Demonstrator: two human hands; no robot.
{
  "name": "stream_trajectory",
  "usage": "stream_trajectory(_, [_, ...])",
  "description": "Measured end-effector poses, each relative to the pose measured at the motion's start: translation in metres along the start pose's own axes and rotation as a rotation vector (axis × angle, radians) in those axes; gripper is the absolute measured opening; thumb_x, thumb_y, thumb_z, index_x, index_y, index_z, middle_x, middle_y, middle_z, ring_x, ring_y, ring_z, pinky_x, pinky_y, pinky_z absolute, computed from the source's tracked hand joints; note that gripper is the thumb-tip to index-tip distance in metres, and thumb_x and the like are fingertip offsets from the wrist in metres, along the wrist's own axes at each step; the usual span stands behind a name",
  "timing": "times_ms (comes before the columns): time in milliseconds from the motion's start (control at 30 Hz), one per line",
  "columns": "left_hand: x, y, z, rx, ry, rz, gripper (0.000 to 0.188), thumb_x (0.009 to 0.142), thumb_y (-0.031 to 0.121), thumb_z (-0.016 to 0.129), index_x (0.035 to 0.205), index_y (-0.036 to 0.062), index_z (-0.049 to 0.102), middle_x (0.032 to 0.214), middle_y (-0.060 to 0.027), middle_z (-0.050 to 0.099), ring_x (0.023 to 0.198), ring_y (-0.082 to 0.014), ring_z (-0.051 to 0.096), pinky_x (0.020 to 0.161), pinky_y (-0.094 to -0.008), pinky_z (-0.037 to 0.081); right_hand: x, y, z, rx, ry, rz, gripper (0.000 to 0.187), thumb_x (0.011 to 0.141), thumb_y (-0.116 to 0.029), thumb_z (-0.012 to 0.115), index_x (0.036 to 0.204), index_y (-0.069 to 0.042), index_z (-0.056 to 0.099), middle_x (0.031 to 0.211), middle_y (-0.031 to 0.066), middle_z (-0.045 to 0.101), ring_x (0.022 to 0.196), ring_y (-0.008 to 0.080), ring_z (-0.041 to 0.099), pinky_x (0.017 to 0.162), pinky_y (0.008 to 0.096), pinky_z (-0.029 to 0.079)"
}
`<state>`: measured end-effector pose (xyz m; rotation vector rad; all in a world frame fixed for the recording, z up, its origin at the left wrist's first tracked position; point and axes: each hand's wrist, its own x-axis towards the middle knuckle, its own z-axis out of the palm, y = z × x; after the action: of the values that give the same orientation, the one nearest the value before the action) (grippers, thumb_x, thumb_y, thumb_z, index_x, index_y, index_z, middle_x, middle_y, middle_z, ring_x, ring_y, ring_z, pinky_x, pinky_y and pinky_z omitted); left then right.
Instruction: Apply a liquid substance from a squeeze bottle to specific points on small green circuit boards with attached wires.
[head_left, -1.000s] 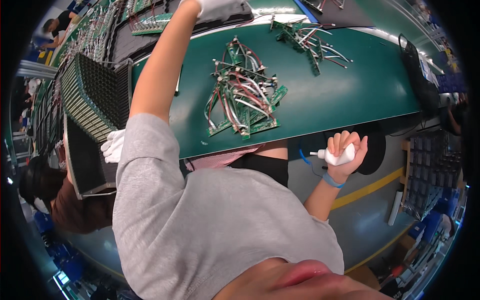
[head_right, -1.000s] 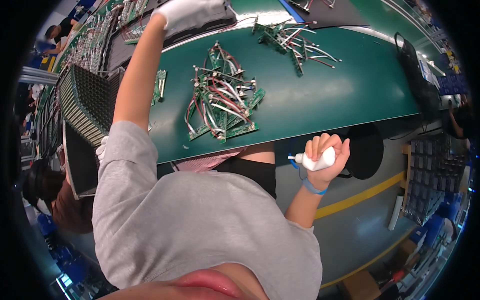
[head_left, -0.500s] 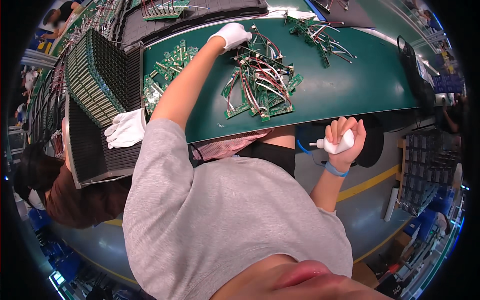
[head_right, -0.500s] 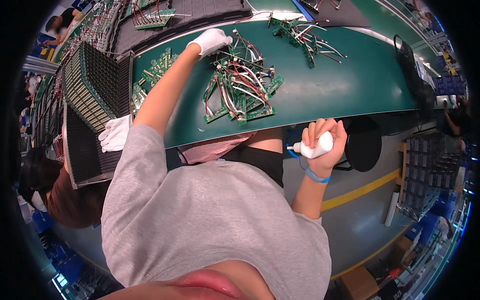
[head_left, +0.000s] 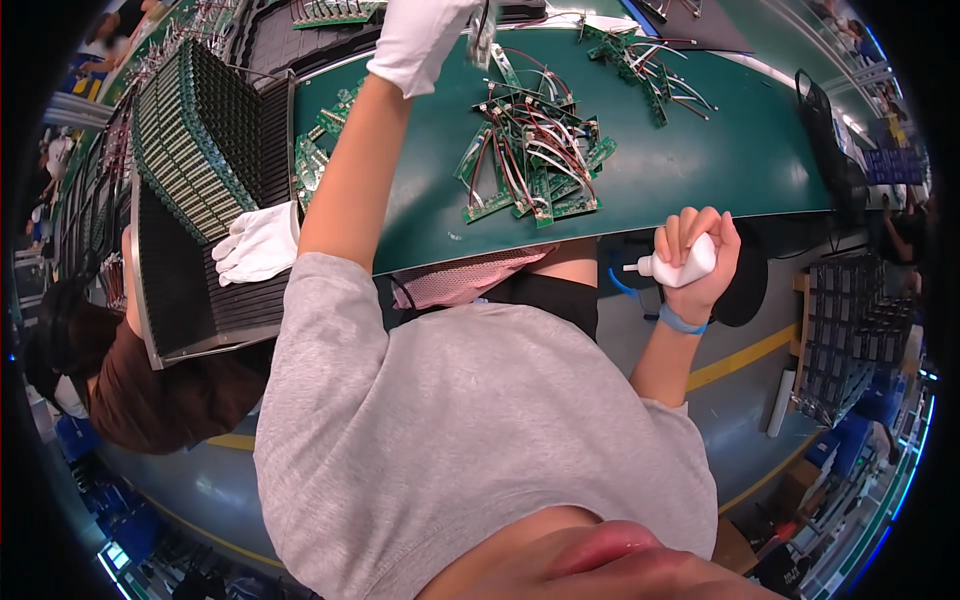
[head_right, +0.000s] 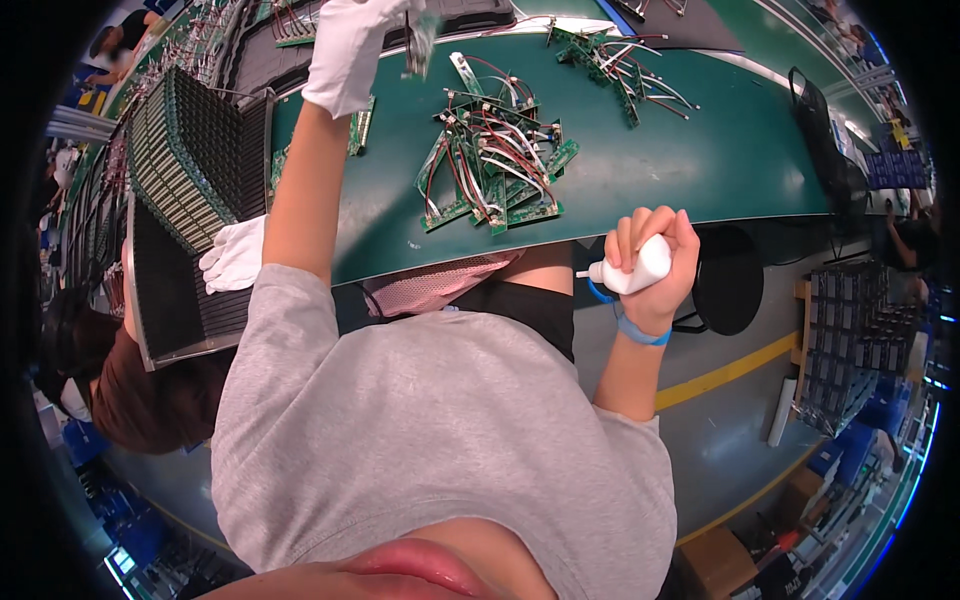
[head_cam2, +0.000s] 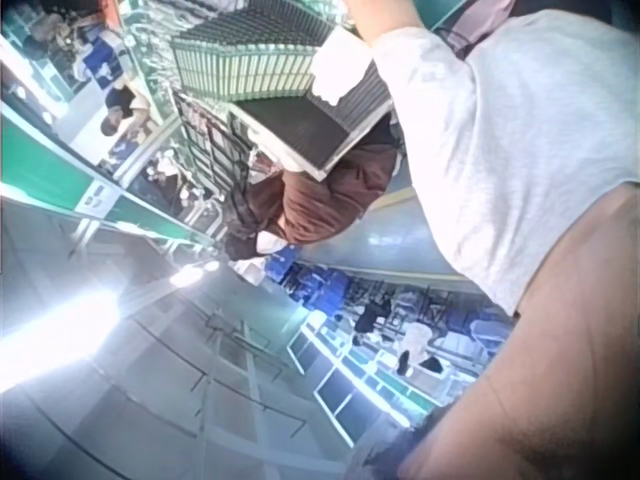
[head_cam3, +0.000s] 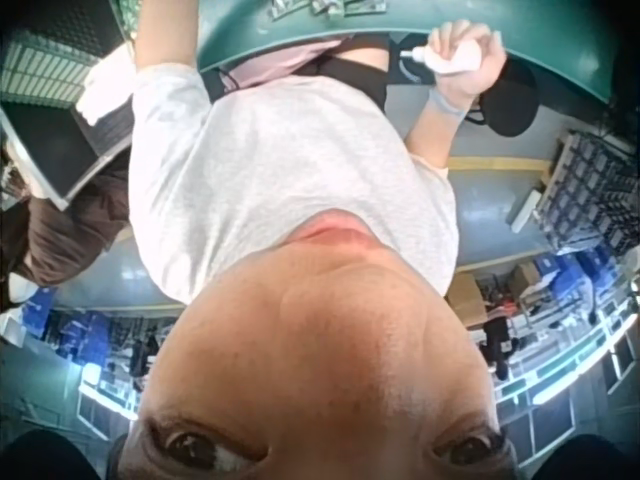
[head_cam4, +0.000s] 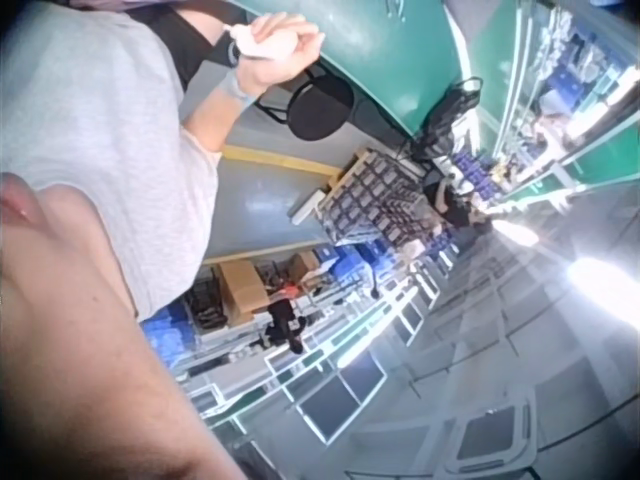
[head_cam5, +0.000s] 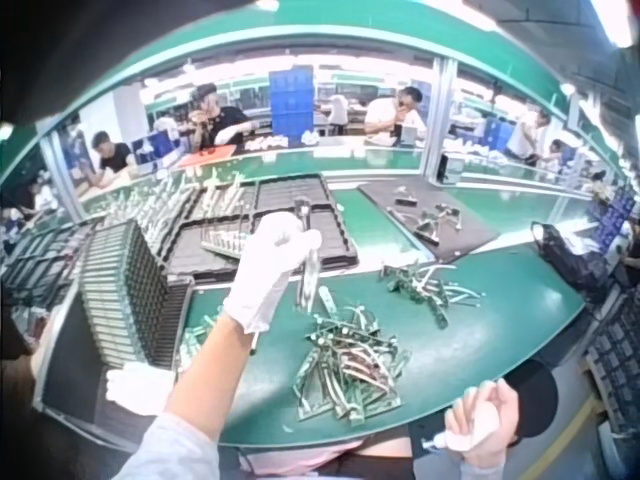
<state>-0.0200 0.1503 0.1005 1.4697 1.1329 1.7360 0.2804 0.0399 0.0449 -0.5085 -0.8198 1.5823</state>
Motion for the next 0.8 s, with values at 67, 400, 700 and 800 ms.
stream_trajectory(67, [-0.012, 0.015, 0.003, -0.204, -0.042, -0.091, 0.027, 0.077, 0.011, 0.067, 0.101, 0.0042, 0.055, 0.075, -0.0014, 0.055, 0.067, -0.0087, 0.051, 0.062, -0.0227, 0.041, 0.003, 0.000, 0.004, -0.007, -0.023, 0.001, 0.044, 0.094, -0.029, 0.029, 0.058, -0.004, 0.037, 0.050, 0.0050, 0.033, 0.042, 0.0133, 0.031, 0.043, 0.0272, 0.032])
stream_trajectory(400, [-0.101, 0.028, 0.024, -0.628, -0.218, -0.476, 0.020, 0.088, 0.014, 0.053, 0.080, -0.0029, 0.061, 0.077, -0.0127, 0.063, 0.082, -0.0255, 0.064, 0.071, -0.0299, 0.052, 0.015, 0.000, 0.020, 0.018, -0.139, -0.010, 0.046, 0.094, -0.029, 0.027, 0.059, -0.002, 0.038, 0.050, 0.0053, 0.033, 0.042, 0.0131, 0.031, 0.043, 0.0272, 0.031])
stream_trajectory(700, [-0.145, 0.032, 0.036, -0.667, -0.441, -0.590, 0.027, 0.091, 0.024, 0.052, 0.101, -0.0014, 0.052, 0.095, -0.0183, 0.061, 0.053, -0.0114, 0.057, 0.036, -0.0163, 0.041, 0.035, -0.042, 0.035, 0.118, -0.425, -0.193, 0.044, 0.087, -0.037, 0.043, 0.056, -0.006, 0.041, 0.049, 0.0033, 0.036, 0.043, 0.0114, 0.033, 0.045, 0.0238, 0.032])
stream_trajectory(800, [-0.155, 0.027, 0.043, -0.726, -0.430, -0.554, 0.025, 0.089, 0.016, 0.055, 0.107, 0.0025, 0.044, 0.096, -0.0209, 0.060, 0.050, -0.0106, 0.055, 0.035, -0.0164, 0.040, 0.042, -0.046, 0.043, 0.066, -0.464, -0.216, 0.045, 0.082, -0.042, 0.047, 0.052, -0.008, 0.039, 0.046, 0.0028, 0.036, 0.039, 0.0103, 0.035, 0.044, 0.0227, 0.034])
